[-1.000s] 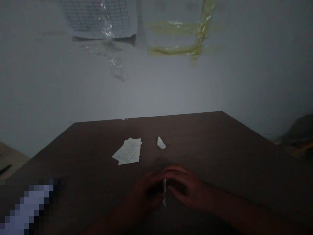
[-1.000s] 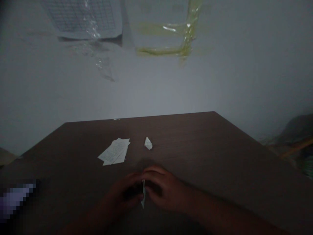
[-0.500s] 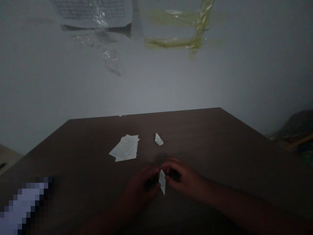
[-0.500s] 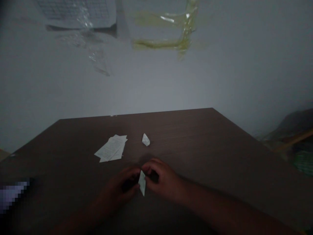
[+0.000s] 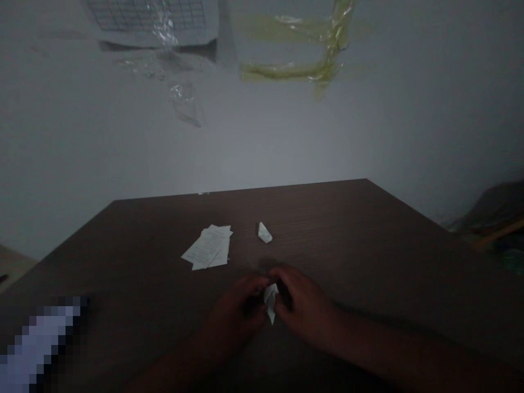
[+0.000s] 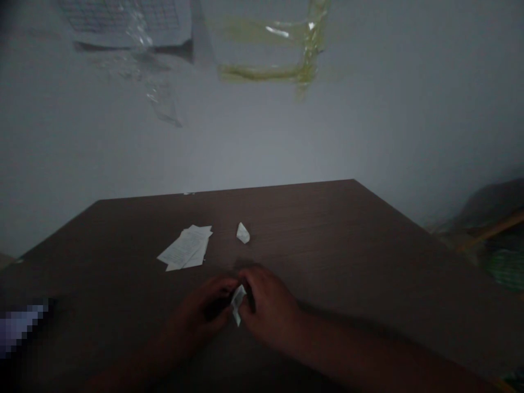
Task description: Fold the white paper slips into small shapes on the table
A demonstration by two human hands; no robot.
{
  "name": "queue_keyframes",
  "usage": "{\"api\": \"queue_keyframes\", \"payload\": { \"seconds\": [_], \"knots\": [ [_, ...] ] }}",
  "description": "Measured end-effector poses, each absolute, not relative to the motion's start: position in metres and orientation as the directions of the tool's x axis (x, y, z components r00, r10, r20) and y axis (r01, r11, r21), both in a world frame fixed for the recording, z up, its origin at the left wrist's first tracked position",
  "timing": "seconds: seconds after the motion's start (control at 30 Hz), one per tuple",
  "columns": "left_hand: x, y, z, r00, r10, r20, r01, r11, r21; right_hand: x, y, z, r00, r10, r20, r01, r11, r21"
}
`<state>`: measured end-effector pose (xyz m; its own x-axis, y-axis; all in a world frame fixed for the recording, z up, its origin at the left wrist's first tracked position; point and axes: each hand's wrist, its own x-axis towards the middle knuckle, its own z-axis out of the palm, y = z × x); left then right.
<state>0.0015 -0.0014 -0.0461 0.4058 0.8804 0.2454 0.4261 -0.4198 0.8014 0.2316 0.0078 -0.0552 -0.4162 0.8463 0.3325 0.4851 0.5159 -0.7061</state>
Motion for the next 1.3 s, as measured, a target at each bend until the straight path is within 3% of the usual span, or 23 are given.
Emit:
{"api": "queue_keyframes", "payload": {
  "seconds": [0.13,0.3,0.53,0.77,1.13,1.3],
  "knots": [
    [0.001,0.001,-0.049,0.398,0.881,0.256,0.436,-0.427,0.792,0.228,0.007,-0.053,-0.405,0.867,0.290,0.519,0.479,-0.708],
    [-0.001,0.002,-0.046,0.438,0.863,0.252,0.414,-0.443,0.796,0.230,0.013,-0.051,-0.397,0.877,0.270,0.431,0.439,-0.789],
    [-0.001,0.000,-0.039,0.428,0.884,0.186,0.453,-0.388,0.803,0.237,0.019,-0.060,-0.416,0.838,0.353,0.399,0.517,-0.757],
    [-0.001,0.000,-0.032,0.469,0.861,0.198,0.466,-0.431,0.773,0.250,0.028,-0.054,-0.545,0.715,0.439,0.336,0.666,-0.666],
    [-0.008,0.006,-0.031,0.581,0.792,0.190,0.468,-0.515,0.718,0.262,0.039,-0.048,-0.685,0.589,0.428,0.206,0.720,-0.662],
    [-0.011,0.009,-0.024,0.669,0.717,0.199,0.435,-0.594,0.677,0.268,0.044,-0.045,-0.752,0.485,0.445,0.156,0.788,-0.595]
  ]
}}
